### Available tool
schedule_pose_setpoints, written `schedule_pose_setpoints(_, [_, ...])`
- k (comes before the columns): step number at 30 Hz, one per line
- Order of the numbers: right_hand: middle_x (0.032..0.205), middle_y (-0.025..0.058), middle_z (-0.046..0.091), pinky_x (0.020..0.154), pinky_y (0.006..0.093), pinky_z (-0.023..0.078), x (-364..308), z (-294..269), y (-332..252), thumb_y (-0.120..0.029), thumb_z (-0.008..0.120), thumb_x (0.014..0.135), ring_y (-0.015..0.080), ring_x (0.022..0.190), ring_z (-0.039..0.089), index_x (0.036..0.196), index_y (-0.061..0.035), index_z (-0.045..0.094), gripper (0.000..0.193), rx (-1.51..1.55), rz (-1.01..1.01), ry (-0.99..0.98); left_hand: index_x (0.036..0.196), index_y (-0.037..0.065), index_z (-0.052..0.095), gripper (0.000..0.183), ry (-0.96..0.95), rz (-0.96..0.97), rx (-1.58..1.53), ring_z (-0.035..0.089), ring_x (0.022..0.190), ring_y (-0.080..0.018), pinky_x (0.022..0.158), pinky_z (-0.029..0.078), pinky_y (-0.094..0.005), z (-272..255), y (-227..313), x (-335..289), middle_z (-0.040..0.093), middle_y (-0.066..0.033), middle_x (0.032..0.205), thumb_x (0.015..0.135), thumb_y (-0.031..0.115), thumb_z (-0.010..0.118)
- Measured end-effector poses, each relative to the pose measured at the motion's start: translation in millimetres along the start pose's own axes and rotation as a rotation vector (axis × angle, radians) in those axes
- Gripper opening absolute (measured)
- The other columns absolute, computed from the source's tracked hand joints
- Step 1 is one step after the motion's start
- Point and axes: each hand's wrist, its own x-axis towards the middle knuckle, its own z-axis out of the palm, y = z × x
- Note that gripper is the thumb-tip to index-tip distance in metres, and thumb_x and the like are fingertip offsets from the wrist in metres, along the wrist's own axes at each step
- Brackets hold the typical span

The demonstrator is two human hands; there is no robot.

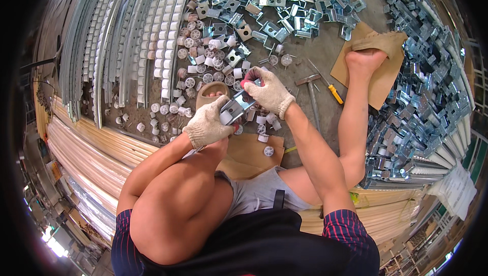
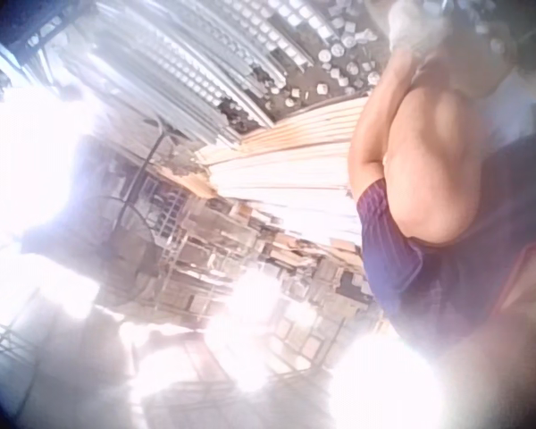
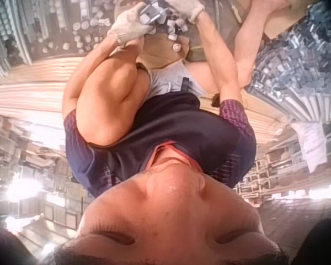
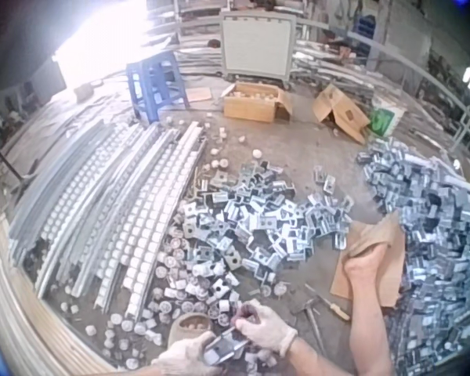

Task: The person is assembling metal components by hand, using a pair of pliers and a screwdriver to secure metal brackets onto a perforated metal rail while sitting on the floor.

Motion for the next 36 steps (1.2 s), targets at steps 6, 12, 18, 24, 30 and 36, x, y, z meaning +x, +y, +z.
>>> schedule_pose_setpoints(6, [0.096, 0.0013, 0.064, 0.081, 0.0282, 0.053, 2, 1, -15, -0.01, 0.067, 0.097, 0.0081, 0.089, 0.058, 0.103, -0.0001, 0.065, 0.012, -0.001, 0.04, -0.047, 0.12, 0.008, 0.057, 0.055, 0.012, 0.026, 0.009, 0.07, 0.1, -0.0463, 0.09, 0.054, -0.0524, 0, -3, -3, 0.073, -0.0249, 0.099, 0.076, 0.027, 0.084])
schedule_pose_setpoints(12, [0.097, 0.0012, 0.064, 0.084, 0.0275, 0.052, 4, 6, 0, -0.007, 0.068, 0.095, 0.0079, 0.092, 0.058, 0.104, 0.0001, 0.065, 0.012, 0.133, -0.029, -0.014, 0.132, 0.01, 0.056, 0.066, 0.018, 0.042, -0.05, 0.071, 0.107, -0.0443, 0.096, 0.055, -0.0493, -3, 1, -3, 0.074, -0.023, 0.108, 0.075, 0.027, 0.086])
schedule_pose_setpoints(18, [0.085, 0.0142, 0.07, 0.075, 0.0393, 0.054, 3, 4, -9, -0.027, 0.076, 0.088, 0.023, 0.074, 0.064, 0.104, -0.0024, 0.069, 0.03, -0.224, -0.148, 0.047, 0.137, 0.014, 0.055, 0.071, -0.024, 0.0, -0.107, 0.07, 0.112, -0.0428, 0.098, 0.055, -0.0479, -11, 11, -7, 0.073, -0.0212, 0.117, 0.074, 0.025, 0.087])
schedule_pose_setpoints(24, [0.09, 0.0222, 0.073, 0.084, 0.0465, 0.056, 8, 22, -58, -0.036, 0.07, 0.089, 0.0415, 0.091, 0.072, 0.106, -0.0034, 0.07, 0.037, -0.623, -0.231, -0.147, 0.139, 0.011, 0.054, 0.073, 0.016, -0.041, -0.11, 0.07, 0.111, -0.0421, 0.097, 0.055, -0.047, 2, 1, -7, 0.072, -0.0196, 0.118, 0.075, 0.023, 0.086])
schedule_pose_setpoints(30, [0.082, 0.0115, 0.066, 0.072, 0.039, 0.052, -10, 2, -41, -0.03, 0.074, 0.09, 0.0212, 0.076, 0.066, 0.103, -0.0028, 0.067, 0.031, -0.398, -0.034, -0.031, 0.141, 0.014, 0.057, 0.072, 0.055, 0.082, -0.137, 0.07, 0.115, -0.0396, 0.1, 0.055, -0.046, 3, 1, -9, 0.073, -0.0175, 0.121, 0.075, 0.024, 0.085])
schedule_pose_setpoints(36, [0.086, 0.0022, 0.064, 0.064, 0.029, 0.05, -8, 2, -49, -0.021, 0.073, 0.095, 0.0106, 0.074, 0.061, 0.108, -0.0052, 0.067, 0.022, -0.248, 0.102, -0.115, 0.14, 0.017, 0.058, 0.071, 0.021, 0.003, -0.118, 0.07, 0.114, -0.039, 0.099, 0.055, -0.0459, 0, 2, -6, 0.073, -0.0166, 0.121, 0.074, 0.023, 0.084])
